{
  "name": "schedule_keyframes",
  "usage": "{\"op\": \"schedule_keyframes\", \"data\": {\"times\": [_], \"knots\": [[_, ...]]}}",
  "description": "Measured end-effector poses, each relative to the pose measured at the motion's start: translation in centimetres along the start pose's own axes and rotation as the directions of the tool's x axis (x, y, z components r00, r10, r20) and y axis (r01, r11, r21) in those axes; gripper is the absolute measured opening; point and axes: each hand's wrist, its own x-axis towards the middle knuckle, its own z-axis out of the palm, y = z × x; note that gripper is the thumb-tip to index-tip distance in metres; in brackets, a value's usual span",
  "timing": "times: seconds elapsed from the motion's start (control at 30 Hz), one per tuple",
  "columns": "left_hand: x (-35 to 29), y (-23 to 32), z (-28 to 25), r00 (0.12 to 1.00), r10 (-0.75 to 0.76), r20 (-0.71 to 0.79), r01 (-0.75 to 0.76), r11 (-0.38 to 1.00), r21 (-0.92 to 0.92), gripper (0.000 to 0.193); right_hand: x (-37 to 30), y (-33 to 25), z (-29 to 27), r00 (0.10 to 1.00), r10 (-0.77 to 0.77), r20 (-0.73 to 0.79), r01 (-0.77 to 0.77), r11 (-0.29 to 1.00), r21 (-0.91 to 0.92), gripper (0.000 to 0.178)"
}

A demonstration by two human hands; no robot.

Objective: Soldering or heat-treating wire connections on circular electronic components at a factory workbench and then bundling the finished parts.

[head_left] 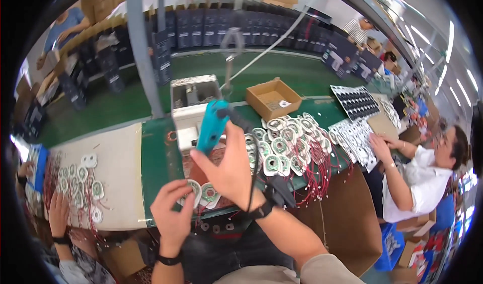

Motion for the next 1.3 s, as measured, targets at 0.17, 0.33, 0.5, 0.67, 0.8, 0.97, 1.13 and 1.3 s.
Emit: {"op": "schedule_keyframes", "data": {"times": [0.17, 0.33, 0.5, 0.67, 0.8, 0.97, 1.13, 1.3], "knots": [[-2.0, 0.3, 2.6, 0.976, 0.158, 0.148, -0.184, 0.965, 0.186, 0.037, -6.5, -0.2, -3.5, 0.949, 0.193, 0.249, -0.122, 0.954, -0.274, 0.037], [-4.4, 0.1, 4.6, 0.990, 0.118, 0.072, -0.131, 0.969, 0.211, 0.054, -7.0, -1.7, -3.8, 0.934, 0.220, 0.283, -0.076, 0.894, -0.441, 0.031], [-6.0, -0.6, 6.5, 0.950, 0.310, 0.027, -0.304, 0.910, 0.282, 0.052, -6.7, -1.7, -5.9, 0.847, 0.352, 0.399, -0.220, 0.914, -0.340, 0.029], [-5.0, -0.4, 4.2, 0.936, 0.346, 0.061, -0.350, 0.907, 0.232, 0.058, -4.0, -1.3, -10.6, 0.734, 0.395, 0.553, -0.463, 0.886, -0.019, 0.029], [-3.8, -1.2, -0.9, 0.951, 0.297, -0.081, -0.262, 0.919, 0.295, 0.054, 1.8, 1.8, -17.7, 0.772, 0.394, 0.498, -0.444, 0.896, -0.020, 0.030], [0.7, -5.2, -6.8, 0.976, 0.107, -0.188, 0.025, 0.809, 0.588, 0.039, 8.0, 8.5, -21.2, 0.538, 0.498, 0.680, -0.438, 0.854, -0.280, 0.029], [0.4, -10.9, -16.1, 0.973, -0.056, -0.222, 0.224, 0.431, 0.874, 0.041, 8.3, 11.4, -14.6, 0.476, 0.453, 0.754, -0.116, 0.882, -0.456, 0.036], [0.0, -10.7, -13.6, 0.996, -0.009, -0.094, 0.085, 0.525, 0.847, 0.033, 6.7, 12.0, -15.2, 0.676, 0.081, 0.733, 0.306, 0.874, -0.378, 0.028]]}}
